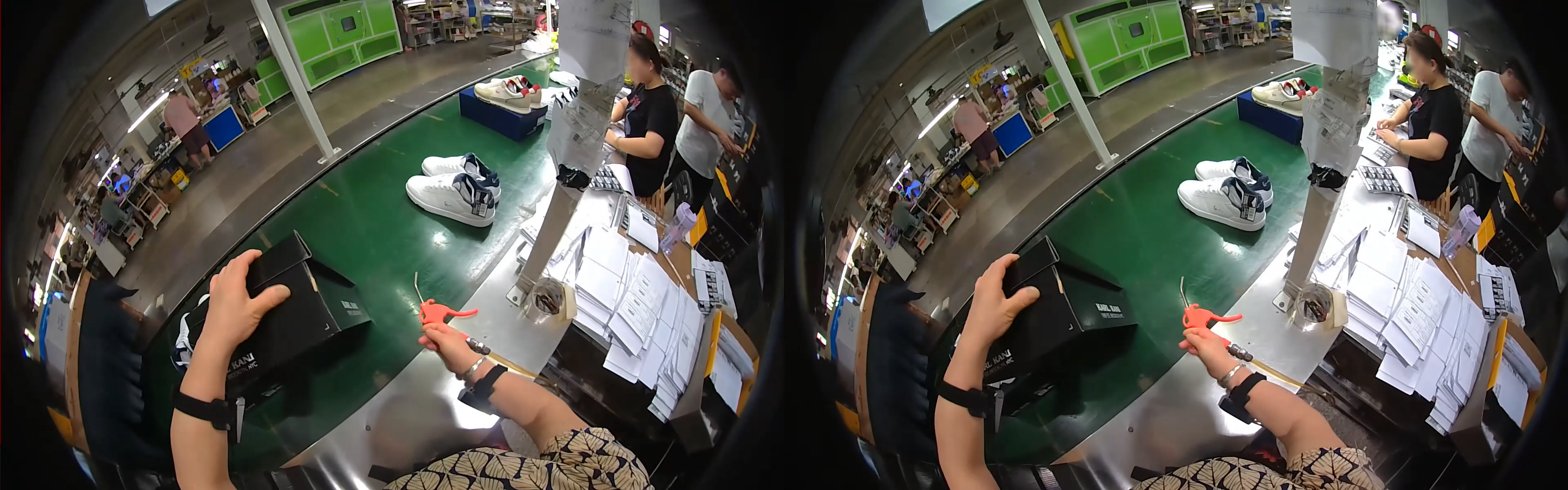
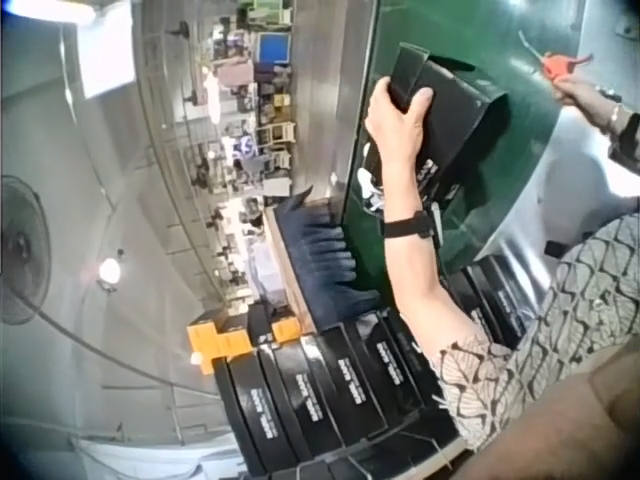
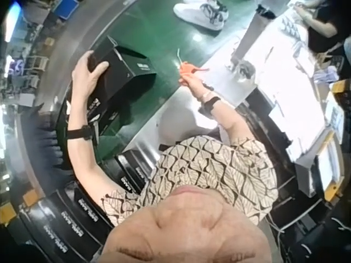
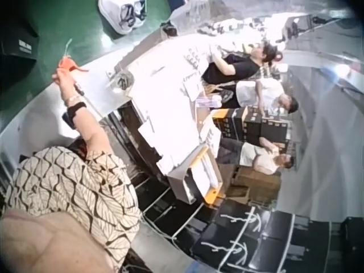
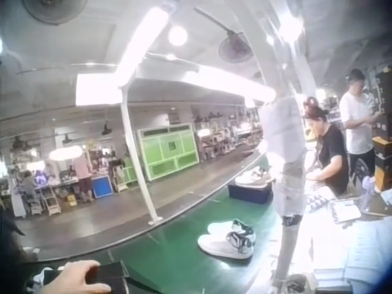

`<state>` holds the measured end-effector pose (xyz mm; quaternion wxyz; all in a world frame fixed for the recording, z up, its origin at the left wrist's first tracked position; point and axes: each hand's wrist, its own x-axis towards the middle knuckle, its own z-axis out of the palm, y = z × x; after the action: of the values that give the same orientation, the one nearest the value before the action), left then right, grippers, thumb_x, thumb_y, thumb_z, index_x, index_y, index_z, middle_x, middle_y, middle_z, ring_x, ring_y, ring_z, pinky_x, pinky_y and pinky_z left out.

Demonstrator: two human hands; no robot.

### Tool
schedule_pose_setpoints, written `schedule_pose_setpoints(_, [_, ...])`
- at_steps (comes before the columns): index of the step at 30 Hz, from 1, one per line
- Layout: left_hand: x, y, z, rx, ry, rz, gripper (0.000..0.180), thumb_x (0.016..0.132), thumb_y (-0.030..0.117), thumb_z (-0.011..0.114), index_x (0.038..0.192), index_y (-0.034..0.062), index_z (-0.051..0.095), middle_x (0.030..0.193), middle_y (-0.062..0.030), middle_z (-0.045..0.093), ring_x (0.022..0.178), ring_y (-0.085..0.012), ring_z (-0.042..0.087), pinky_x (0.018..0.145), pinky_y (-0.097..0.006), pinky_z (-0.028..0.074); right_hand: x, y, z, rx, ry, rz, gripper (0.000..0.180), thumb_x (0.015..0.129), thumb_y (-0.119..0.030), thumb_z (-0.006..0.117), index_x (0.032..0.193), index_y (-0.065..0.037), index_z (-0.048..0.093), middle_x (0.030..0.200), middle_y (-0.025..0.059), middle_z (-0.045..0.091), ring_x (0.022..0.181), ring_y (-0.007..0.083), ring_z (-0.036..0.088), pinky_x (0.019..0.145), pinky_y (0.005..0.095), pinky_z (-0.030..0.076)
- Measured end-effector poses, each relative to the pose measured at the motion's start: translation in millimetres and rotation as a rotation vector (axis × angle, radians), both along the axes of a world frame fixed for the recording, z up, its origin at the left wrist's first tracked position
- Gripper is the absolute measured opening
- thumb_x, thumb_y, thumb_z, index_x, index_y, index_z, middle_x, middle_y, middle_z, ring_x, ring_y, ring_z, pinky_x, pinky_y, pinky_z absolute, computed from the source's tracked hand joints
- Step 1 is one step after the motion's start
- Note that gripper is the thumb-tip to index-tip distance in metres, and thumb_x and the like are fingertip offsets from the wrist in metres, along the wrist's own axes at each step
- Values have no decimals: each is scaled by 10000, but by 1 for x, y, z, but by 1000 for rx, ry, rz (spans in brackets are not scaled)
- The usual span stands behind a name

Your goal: Scanning shoeboxes and placing pairs of shoes into the corresponding boxes on a conveyor belt.

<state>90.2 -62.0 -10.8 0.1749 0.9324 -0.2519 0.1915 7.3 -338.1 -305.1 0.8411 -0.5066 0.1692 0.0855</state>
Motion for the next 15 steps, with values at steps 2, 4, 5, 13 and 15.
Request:
schedule_pose_setpoints(2, [-6,5,4,-168,103,32,505,741,335,715,1117,33,565,980,-157,608,911,-316,580,806,-374,457,6,-6,15,52,66,136,199,894,-187,531,1020,-38,573,848,25,595,734,90,565,664,219,455])
schedule_pose_setpoints(4, [-7,0,7,-105,98,71,468,766,327,698,1105,31,568,957,-159,609,902,-321,578,791,-377,458,17,-17,30,98,140,260,189,881,-175,540,1008,-38,571,820,16,587,692,89,555,635,225,457])
schedule_pose_setpoints(5, [-6,-1,5,-104,99,80,468,766,327,698,1105,31,568,957,-159,609,902,-321,578,791,-377,458,26,-21,40,6,60,220,183,868,-165,549,999,-40,571,800,12,578,669,87,543,611,232,454])
schedule_pose_setpoints(13, [10,-19,18,-142,20,153,457,842,271,643,1188,0,519,1052,-172,611,984,-250,589,862,-323,443,137,-136,56,-942,-232,-163,250,747,-156,615,954,-15,616,826,103,640,783,201,610,720,315,483])
schedule_pose_setpoints(15, [10,-26,14,-91,126,80,523,840,268,639,1259,5,469,1148,-179,568,1039,-273,557,901,-328,424,156,-162,63,-1096,-183,-302,284,739,-163,593,978,-13,619,895,158,649,859,281,619,784,349,479])
